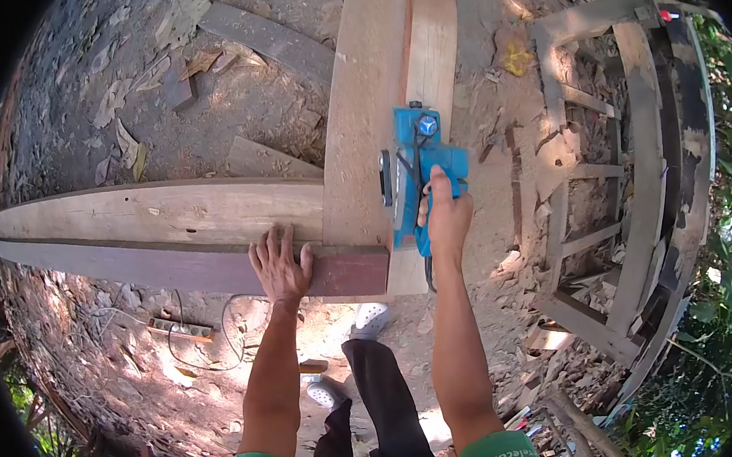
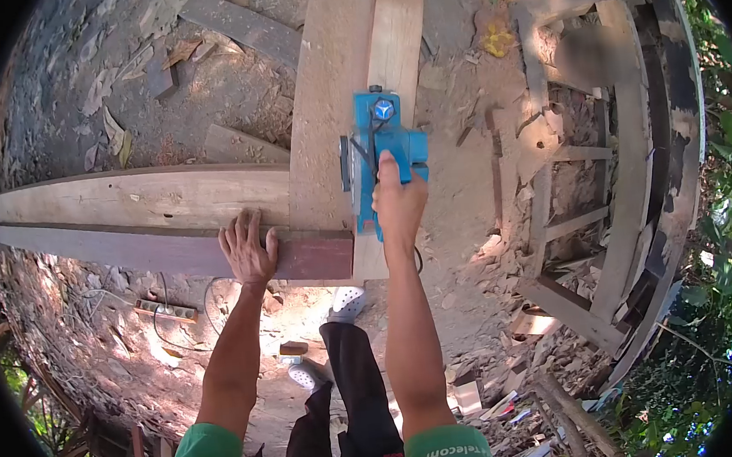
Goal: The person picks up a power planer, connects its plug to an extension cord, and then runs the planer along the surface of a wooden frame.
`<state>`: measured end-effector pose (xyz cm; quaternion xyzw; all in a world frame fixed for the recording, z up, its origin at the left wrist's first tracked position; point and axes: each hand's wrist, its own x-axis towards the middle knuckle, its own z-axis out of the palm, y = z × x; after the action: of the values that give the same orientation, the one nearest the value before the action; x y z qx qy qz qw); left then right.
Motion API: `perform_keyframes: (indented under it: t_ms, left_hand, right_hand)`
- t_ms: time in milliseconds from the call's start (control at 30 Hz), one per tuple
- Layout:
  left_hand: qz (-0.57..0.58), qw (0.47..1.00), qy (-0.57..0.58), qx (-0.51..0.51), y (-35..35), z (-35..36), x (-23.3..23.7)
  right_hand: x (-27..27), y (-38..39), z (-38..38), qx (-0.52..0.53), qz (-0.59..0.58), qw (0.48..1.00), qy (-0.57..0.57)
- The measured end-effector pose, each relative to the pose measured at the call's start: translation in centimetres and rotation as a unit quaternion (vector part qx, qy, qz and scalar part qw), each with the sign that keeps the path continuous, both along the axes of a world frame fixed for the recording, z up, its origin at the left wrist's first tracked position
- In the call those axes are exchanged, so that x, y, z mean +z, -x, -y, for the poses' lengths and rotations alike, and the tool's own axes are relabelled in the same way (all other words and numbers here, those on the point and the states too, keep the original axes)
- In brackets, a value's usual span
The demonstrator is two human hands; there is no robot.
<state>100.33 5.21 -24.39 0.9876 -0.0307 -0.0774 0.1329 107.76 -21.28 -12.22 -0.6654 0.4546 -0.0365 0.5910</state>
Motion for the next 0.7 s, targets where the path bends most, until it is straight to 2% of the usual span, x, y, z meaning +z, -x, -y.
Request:
perform_keyframes:
  t_ms: [267,400,700]
  left_hand:
    - [-0.011,1.0,-0.002,0.003,0.0,0.0,-0.2]
    - [-0.031,0.999,-0.006,0.006,-0.1,-0.1,0.0]
    - [-0.04,0.999,-0.015,0.0,-0.4,0.0,0.3]
  right_hand:
    - [-0.2,-9.1,2.4,-0.015,0.039,0.999,0.01]
    - [0.0,-12.4,3.4,-0.008,0.005,1.0,0.029]
    - [-0.3,-21.0,6.3,-0.003,0.009,1.0,0.023]
